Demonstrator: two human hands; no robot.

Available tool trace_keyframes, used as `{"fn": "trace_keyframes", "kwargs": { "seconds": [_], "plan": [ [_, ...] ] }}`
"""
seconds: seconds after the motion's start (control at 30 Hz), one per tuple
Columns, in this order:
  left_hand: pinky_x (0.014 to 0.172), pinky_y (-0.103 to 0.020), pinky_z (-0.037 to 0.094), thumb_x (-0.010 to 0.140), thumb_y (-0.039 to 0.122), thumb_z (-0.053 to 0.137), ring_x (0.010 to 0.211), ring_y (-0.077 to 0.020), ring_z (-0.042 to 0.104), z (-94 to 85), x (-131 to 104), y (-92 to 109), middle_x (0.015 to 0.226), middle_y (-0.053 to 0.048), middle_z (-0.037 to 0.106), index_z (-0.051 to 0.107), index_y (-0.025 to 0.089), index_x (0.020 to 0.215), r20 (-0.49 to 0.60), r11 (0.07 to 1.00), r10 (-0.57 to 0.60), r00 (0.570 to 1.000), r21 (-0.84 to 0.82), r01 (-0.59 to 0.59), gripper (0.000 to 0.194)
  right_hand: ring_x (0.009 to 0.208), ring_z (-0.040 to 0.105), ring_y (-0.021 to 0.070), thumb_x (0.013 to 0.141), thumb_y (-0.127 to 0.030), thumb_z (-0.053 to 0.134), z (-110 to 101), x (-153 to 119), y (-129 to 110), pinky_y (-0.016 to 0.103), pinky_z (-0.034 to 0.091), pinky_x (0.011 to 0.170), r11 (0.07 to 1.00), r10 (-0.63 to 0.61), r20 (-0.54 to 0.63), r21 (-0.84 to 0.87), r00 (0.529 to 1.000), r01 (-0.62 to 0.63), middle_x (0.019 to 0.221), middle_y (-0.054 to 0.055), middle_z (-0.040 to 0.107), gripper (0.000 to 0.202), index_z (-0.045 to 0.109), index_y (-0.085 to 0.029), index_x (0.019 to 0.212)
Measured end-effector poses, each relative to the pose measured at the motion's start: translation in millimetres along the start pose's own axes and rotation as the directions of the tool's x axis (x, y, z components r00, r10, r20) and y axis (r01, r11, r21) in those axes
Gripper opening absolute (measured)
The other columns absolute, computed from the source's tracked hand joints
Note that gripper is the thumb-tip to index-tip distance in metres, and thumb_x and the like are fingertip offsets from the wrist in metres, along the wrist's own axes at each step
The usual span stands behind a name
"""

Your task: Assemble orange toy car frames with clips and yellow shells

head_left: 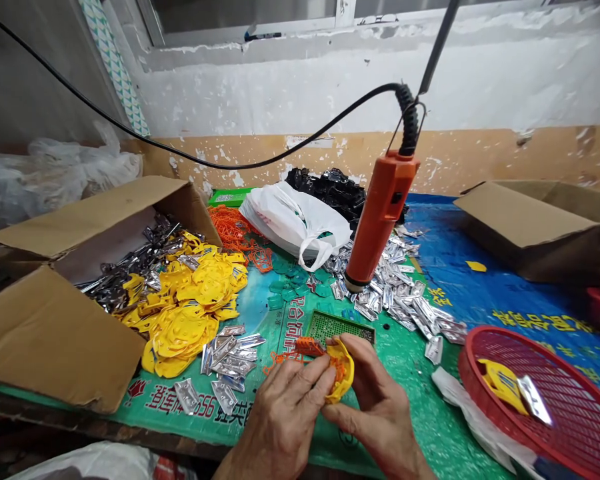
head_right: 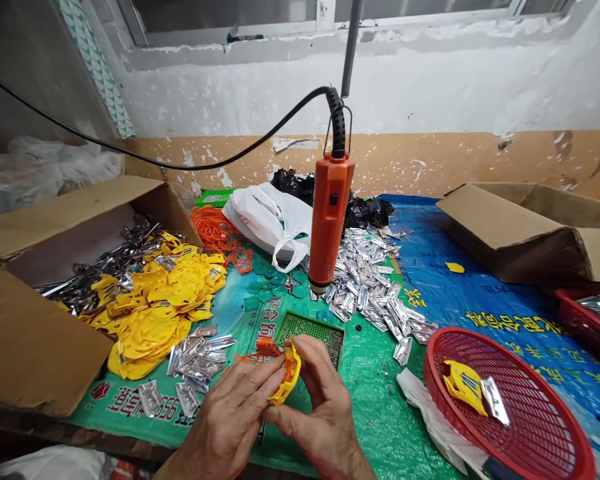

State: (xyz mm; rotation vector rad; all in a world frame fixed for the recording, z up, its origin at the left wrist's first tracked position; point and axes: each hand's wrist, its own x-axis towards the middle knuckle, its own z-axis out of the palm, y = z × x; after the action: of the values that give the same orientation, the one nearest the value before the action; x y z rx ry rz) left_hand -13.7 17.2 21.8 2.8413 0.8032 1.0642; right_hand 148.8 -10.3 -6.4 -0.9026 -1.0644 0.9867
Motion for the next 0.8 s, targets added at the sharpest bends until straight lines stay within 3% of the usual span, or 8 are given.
{"fn": "trace_keyframes", "kwargs": {
  "seconds": [0.17,0.47,0.63,0.73,0.8],
  "plan": [
    [0.079,-0.038,0.053,0.087,0.006,0.040,0.096,-0.0223,0.059,0.4,0,1,0.122,-0.013,0.064,0.036,0.015,0.142,0.000,1.000,-0.010,1.000,-0.007,0.010,0.055,0.115,0.058,0.0253,0.058,-0.011,0.082,1,1,-5,0.034,0.050,0.096,1.000,-0.016,0.001,-0.025,1.000,0.016,0.124,0.007,0.056,0.067,0.063,-0.031,0.118],
    [0.082,-0.038,0.053,0.087,0.007,0.039,0.100,-0.0220,0.059,2.7,-2,0,0.123,-0.013,0.063,0.038,0.016,0.141,0.030,0.999,-0.028,0.999,-0.017,0.028,0.054,0.116,0.058,0.0223,0.058,-0.010,0.082,2,2,-5,0.029,0.049,0.096,0.999,-0.029,0.008,-0.037,1.000,0.030,0.124,0.004,0.055,0.068,0.062,-0.035,0.118],
    [0.089,-0.040,0.049,0.079,0.000,0.041,0.102,-0.0227,0.058,0.2,0,3,0.122,-0.014,0.063,0.050,0.012,0.130,0.057,0.978,-0.083,0.995,-0.188,0.093,0.053,0.113,0.058,0.0205,0.056,-0.016,0.084,2,3,-5,0.028,0.049,0.094,0.998,0.030,0.006,-0.057,1.000,-0.029,0.123,0.000,0.055,0.069,0.061,-0.039,0.117],
    [0.084,-0.034,0.049,0.074,0.000,0.043,0.089,-0.0199,0.061,-8.5,7,10,0.101,-0.009,0.068,0.065,0.015,0.107,0.184,0.824,-0.252,0.950,-0.473,0.311,0.042,0.103,0.060,0.0209,0.055,-0.024,0.085,-1,10,-11,0.030,0.049,0.090,0.981,0.133,0.061,-0.152,0.989,-0.122,0.114,0.001,0.059,0.070,0.060,-0.036,0.120],
    [0.071,-0.027,0.048,0.073,0.004,0.048,0.077,-0.0169,0.059,-14.3,11,13,0.083,-0.004,0.066,0.069,0.016,0.092,0.372,0.556,-0.394,0.841,-0.632,0.540,0.030,0.097,0.059,0.0200,0.062,-0.032,0.081,-3,16,-15,0.029,0.048,0.085,0.961,0.211,0.119,-0.209,0.970,-0.183,0.108,0.001,0.061,0.060,0.062,-0.032,0.118]
  ]
}}
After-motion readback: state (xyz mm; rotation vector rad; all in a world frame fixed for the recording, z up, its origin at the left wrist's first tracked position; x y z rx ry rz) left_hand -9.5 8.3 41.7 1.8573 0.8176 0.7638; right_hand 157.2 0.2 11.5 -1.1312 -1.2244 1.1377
